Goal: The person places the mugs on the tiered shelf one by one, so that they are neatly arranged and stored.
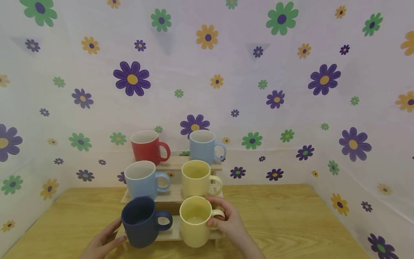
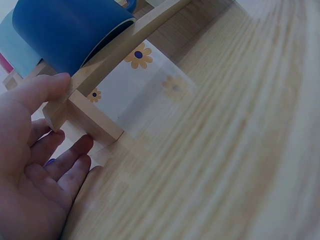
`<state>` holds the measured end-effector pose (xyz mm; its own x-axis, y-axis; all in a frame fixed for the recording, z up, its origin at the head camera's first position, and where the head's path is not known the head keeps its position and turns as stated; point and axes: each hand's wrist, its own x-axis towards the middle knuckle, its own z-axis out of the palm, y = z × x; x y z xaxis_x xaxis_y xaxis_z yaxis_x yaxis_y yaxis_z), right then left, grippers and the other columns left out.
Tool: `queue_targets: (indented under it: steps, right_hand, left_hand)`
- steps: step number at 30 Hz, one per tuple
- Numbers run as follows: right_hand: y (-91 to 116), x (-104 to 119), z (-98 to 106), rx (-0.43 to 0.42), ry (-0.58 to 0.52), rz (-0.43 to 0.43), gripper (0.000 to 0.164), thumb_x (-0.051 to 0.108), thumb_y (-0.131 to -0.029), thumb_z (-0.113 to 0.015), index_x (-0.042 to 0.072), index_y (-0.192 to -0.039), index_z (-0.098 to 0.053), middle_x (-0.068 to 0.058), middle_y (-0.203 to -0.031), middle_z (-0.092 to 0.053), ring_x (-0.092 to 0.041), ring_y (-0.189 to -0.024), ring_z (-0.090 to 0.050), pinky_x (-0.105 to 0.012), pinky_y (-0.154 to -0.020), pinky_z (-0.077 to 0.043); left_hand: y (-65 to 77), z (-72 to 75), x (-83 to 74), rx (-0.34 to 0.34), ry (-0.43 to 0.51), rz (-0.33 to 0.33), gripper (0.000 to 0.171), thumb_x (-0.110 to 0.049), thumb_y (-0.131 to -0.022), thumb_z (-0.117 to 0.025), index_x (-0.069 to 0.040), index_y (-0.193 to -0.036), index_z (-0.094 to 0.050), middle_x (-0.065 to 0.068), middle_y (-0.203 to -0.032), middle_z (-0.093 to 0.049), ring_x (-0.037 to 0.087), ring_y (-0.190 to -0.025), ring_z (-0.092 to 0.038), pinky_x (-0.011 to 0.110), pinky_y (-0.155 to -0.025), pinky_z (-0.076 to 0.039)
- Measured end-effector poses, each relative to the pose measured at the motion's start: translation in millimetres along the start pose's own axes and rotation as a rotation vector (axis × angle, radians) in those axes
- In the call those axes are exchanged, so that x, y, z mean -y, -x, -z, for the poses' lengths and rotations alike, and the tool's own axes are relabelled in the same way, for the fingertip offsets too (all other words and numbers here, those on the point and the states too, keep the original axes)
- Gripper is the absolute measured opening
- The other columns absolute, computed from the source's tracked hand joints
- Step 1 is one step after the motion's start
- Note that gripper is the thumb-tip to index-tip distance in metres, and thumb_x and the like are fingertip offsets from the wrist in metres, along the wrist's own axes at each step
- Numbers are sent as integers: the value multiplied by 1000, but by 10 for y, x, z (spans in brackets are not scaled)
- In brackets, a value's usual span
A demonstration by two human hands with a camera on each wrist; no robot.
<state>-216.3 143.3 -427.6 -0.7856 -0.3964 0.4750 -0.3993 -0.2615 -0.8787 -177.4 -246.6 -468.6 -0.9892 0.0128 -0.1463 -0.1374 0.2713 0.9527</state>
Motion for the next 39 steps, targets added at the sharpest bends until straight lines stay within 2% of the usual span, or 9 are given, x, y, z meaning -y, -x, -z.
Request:
queue_targets:
  steps: [8,11,14,18,22,24,28,32,39]
  right_hand:
    - [7,-43,27,33,-14,15,53,25,-87,-69,8,-134,-54,2,-109,-62,-5,-87,-53,-19,-75,-47]
    - [11,-86,96,96,-78,48,47,25,-93,-61,7,-135,-52,0,-119,-61,-7,-97,-54,-21,-82,-48]
    - [16,-118,201,198,-208,44,40,11,-99,-52,5,-138,-49,-2,-133,-54,-11,-110,-52,-25,-93,-46]
    - [94,-203,451,319,-359,10,53,-14,-91,-36,0,-142,-41,-6,-139,-49,-16,-121,-48,-31,-104,-39]
    - [190,-317,832,369,-474,15,42,3,-103,-31,-2,-145,-35,-10,-132,-52,-20,-120,-49,-34,-106,-37]
    - [243,-332,989,298,-457,3,42,17,-106,-30,1,-144,-40,-8,-122,-57,-18,-113,-53,-32,-101,-43]
    - [268,-278,1147,-61,-250,-128,41,22,-107,-28,14,-123,-65,3,-93,-62,-7,-85,-57,-19,-75,-49]
    - [272,-272,1195,-337,-81,-263,39,27,-106,-35,14,-103,-71,4,-76,-56,-7,-66,-50,-19,-60,-44]
    - [232,-284,1165,-454,14,-352,41,31,-102,-45,-4,-103,-66,0,-74,-54,-9,-64,-48,-20,-58,-45]
  left_hand:
    - [-30,9,58,2,-30,4,85,-47,-84,-69,-12,-151,-29,19,-153,-27,45,-134,-32,54,-102,-37]
    - [-51,20,85,41,-20,16,91,-47,-84,-69,-10,-152,-24,25,-153,-20,48,-130,-36,54,-97,-43]
    - [-87,42,87,78,6,27,94,-46,-84,-69,-10,-153,-18,28,-153,-13,50,-128,-37,54,-92,-47]
    - [-79,22,99,39,3,46,94,-49,-82,-71,-12,-153,-21,28,-153,-17,49,-128,-38,55,-92,-46]
    - [-66,4,74,-12,-28,52,93,-51,-79,-72,-12,-152,-28,28,-150,-25,49,-125,-42,57,-92,-45]
    - [-57,-5,74,-10,-21,48,92,-49,-80,-72,-11,-151,-28,29,-149,-26,48,-124,-43,57,-92,-45]
    - [-52,5,76,19,5,26,91,-47,-83,-71,-9,-151,-26,30,-150,-23,49,-124,-43,56,-93,-46]
    - [-53,4,90,23,14,38,92,-48,-82,-71,-9,-152,-25,29,-150,-22,49,-125,-42,56,-93,-45]
    - [-59,-1,79,-10,0,44,90,-46,-82,-72,-11,-151,-28,28,-150,-25,49,-125,-42,56,-93,-45]
